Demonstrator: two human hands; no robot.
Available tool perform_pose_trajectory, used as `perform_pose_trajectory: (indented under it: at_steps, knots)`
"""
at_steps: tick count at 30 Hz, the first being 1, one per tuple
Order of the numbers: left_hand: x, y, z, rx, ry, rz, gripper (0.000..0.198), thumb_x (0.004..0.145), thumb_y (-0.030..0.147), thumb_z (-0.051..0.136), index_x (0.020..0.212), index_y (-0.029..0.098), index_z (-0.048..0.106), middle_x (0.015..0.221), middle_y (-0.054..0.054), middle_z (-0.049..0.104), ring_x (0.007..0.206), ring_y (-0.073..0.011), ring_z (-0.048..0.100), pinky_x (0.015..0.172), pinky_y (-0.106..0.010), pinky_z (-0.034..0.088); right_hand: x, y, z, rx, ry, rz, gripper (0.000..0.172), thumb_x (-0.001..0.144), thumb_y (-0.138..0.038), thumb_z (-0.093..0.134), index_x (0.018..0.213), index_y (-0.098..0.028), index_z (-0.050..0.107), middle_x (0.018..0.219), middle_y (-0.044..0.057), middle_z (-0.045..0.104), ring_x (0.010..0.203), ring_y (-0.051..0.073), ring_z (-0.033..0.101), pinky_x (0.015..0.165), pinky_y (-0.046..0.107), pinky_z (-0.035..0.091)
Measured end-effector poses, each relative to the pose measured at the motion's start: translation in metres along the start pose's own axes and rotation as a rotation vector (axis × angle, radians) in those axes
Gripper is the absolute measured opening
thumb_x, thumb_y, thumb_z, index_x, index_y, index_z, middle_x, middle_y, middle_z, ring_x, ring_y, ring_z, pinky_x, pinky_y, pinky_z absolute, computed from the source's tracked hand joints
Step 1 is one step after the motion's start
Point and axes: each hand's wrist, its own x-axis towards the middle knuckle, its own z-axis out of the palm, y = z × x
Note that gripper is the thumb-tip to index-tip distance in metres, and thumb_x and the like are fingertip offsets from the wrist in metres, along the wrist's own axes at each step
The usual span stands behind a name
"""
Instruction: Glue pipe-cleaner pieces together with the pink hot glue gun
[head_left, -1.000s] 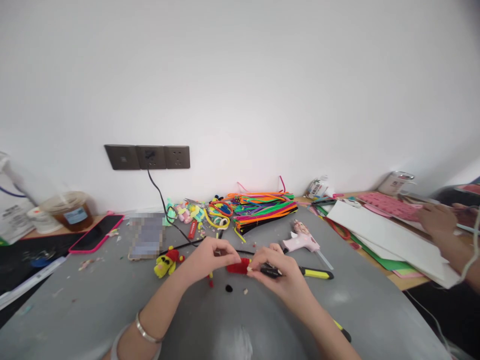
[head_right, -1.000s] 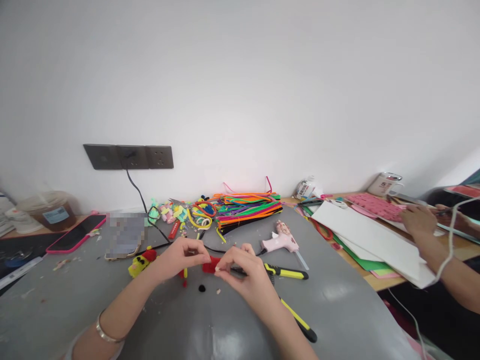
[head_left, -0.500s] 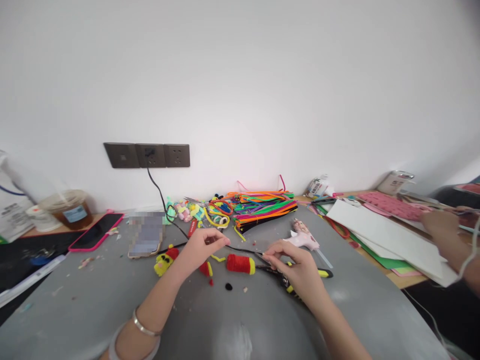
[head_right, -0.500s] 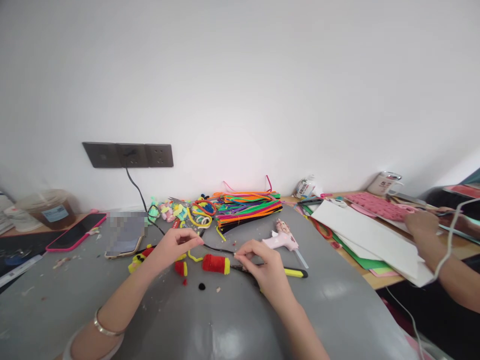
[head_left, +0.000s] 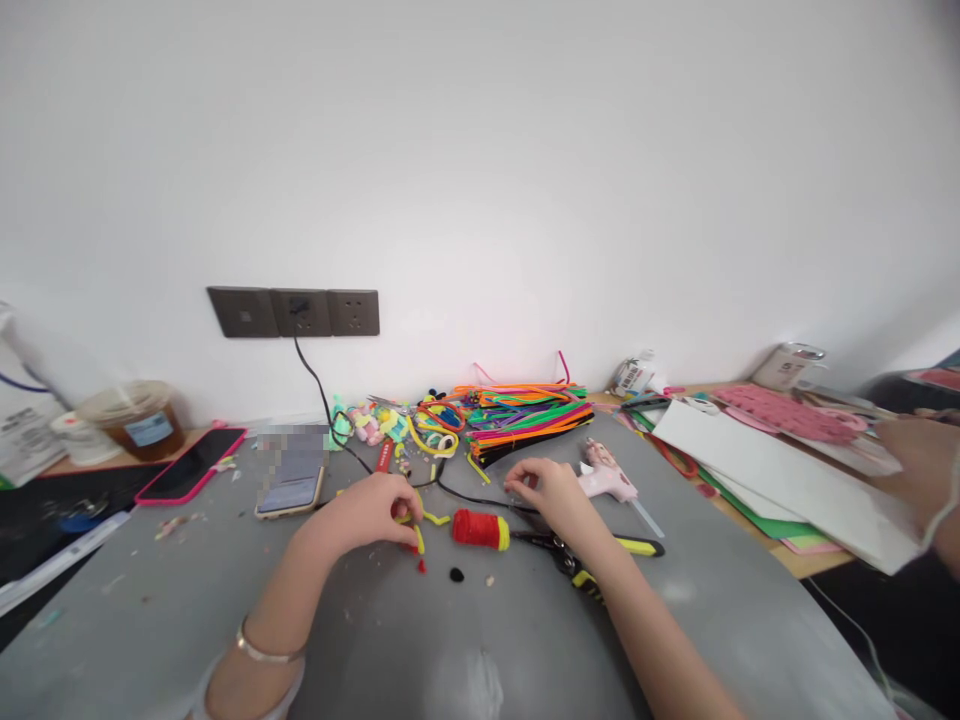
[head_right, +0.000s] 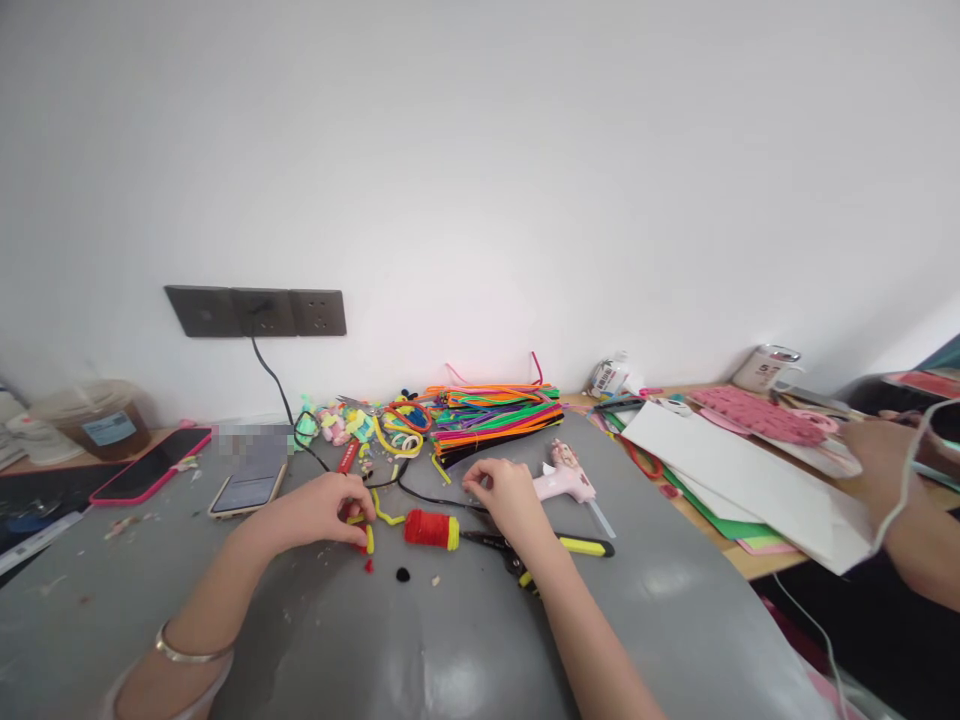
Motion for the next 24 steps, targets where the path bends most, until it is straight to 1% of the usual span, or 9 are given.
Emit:
perform_pose_trajectory:
  at_steps: [3, 5, 7, 10, 13, 16, 18, 21, 24]
  knots:
    - [0.002, -0.002, 0.006, 0.06, 0.009, -0.01, 0.022, 0.061, 0.032, 0.079, 0.079, 0.02, 0.073, 0.07, 0.003, 0.055, 0.063, -0.0157, 0.052, 0.056, -0.025, 0.032, 0.006, 0.004, 0.008, -0.051, 0.007, 0.017, 0.015, 0.077, -0.026, 0.062, 0.068, -0.024, 0.075, 0.072, 0.002, 0.076, 0.066, 0.02, 0.065, 0.069, 0.032, 0.044]
    - [0.002, -0.002, 0.007, 0.066, 0.016, 0.002, 0.019, 0.06, 0.03, 0.079, 0.075, 0.02, 0.071, 0.069, 0.003, 0.053, 0.064, -0.0159, 0.051, 0.057, -0.024, 0.032, 0.005, 0.009, 0.009, -0.077, 0.036, 0.032, 0.018, 0.077, -0.024, 0.06, 0.073, -0.024, 0.077, 0.078, 0.004, 0.078, 0.069, 0.021, 0.065, 0.071, 0.034, 0.044]
    - [0.001, 0.001, 0.005, 0.049, 0.001, 0.029, 0.016, 0.062, 0.03, 0.078, 0.07, 0.019, 0.069, 0.07, 0.003, 0.053, 0.066, -0.0161, 0.05, 0.058, -0.025, 0.034, 0.001, 0.017, 0.004, -0.091, 0.08, 0.058, 0.025, 0.079, -0.025, 0.054, 0.083, -0.024, 0.079, 0.086, 0.007, 0.079, 0.072, 0.023, 0.066, 0.072, 0.036, 0.046]
    - [-0.002, 0.007, -0.001, -0.007, 0.008, 0.106, 0.016, 0.068, 0.034, 0.075, 0.069, 0.019, 0.067, 0.075, 0.001, 0.056, 0.072, -0.0173, 0.053, 0.064, -0.026, 0.038, -0.011, 0.032, -0.016, -0.101, 0.148, 0.132, 0.034, 0.083, -0.031, 0.048, 0.092, -0.021, 0.079, 0.09, 0.01, 0.078, 0.073, 0.024, 0.067, 0.071, 0.036, 0.048]
    - [-0.003, 0.011, -0.007, -0.114, 0.126, 0.151, 0.017, 0.076, 0.037, 0.069, 0.074, 0.02, 0.064, 0.081, 0.0, 0.063, 0.078, -0.0186, 0.057, 0.072, -0.027, 0.042, -0.027, 0.049, -0.043, -0.115, 0.184, 0.268, 0.034, 0.08, -0.036, 0.05, 0.088, -0.021, 0.079, 0.074, 0.01, 0.076, 0.065, 0.026, 0.067, 0.064, 0.037, 0.048]
    - [-0.002, 0.011, -0.009, -0.239, 0.231, 0.114, 0.023, 0.081, 0.043, 0.066, 0.081, 0.02, 0.061, 0.08, -0.001, 0.067, 0.074, -0.0176, 0.059, 0.067, -0.027, 0.043, -0.037, 0.059, -0.059, -0.096, 0.135, 0.386, 0.033, 0.079, -0.04, 0.05, 0.087, -0.023, 0.077, 0.051, 0.004, 0.067, 0.048, 0.024, 0.061, 0.056, 0.036, 0.046]
    - [0.001, 0.009, -0.008, -0.271, 0.284, 0.096, 0.027, 0.081, 0.046, 0.066, 0.084, 0.02, 0.062, 0.078, -0.001, 0.067, 0.068, -0.0164, 0.058, 0.062, -0.026, 0.042, -0.038, 0.061, -0.059, -0.07, 0.099, 0.428, 0.033, 0.079, -0.038, 0.049, 0.09, -0.024, 0.076, 0.044, 0.001, 0.063, 0.044, 0.024, 0.06, 0.055, 0.035, 0.045]
    - [0.006, 0.006, -0.006, -0.257, 0.362, 0.114, 0.026, 0.08, 0.045, 0.067, 0.084, 0.02, 0.064, 0.074, 0.0, 0.066, 0.066, -0.0159, 0.058, 0.06, -0.026, 0.042, -0.03, 0.061, -0.049, -0.014, 0.069, 0.45, 0.032, 0.078, -0.033, 0.049, 0.093, -0.025, 0.076, 0.04, -0.001, 0.061, 0.045, 0.024, 0.062, 0.055, 0.034, 0.045]
    - [0.008, 0.003, -0.005, -0.261, 0.432, 0.12, 0.026, 0.079, 0.044, 0.069, 0.082, 0.019, 0.064, 0.072, 0.0, 0.065, 0.066, -0.0165, 0.058, 0.06, -0.026, 0.044, -0.023, 0.062, -0.038, 0.068, 0.054, 0.458, 0.025, 0.077, -0.034, 0.049, 0.082, -0.027, 0.073, 0.037, -0.003, 0.058, 0.038, 0.022, 0.058, 0.05, 0.034, 0.044]
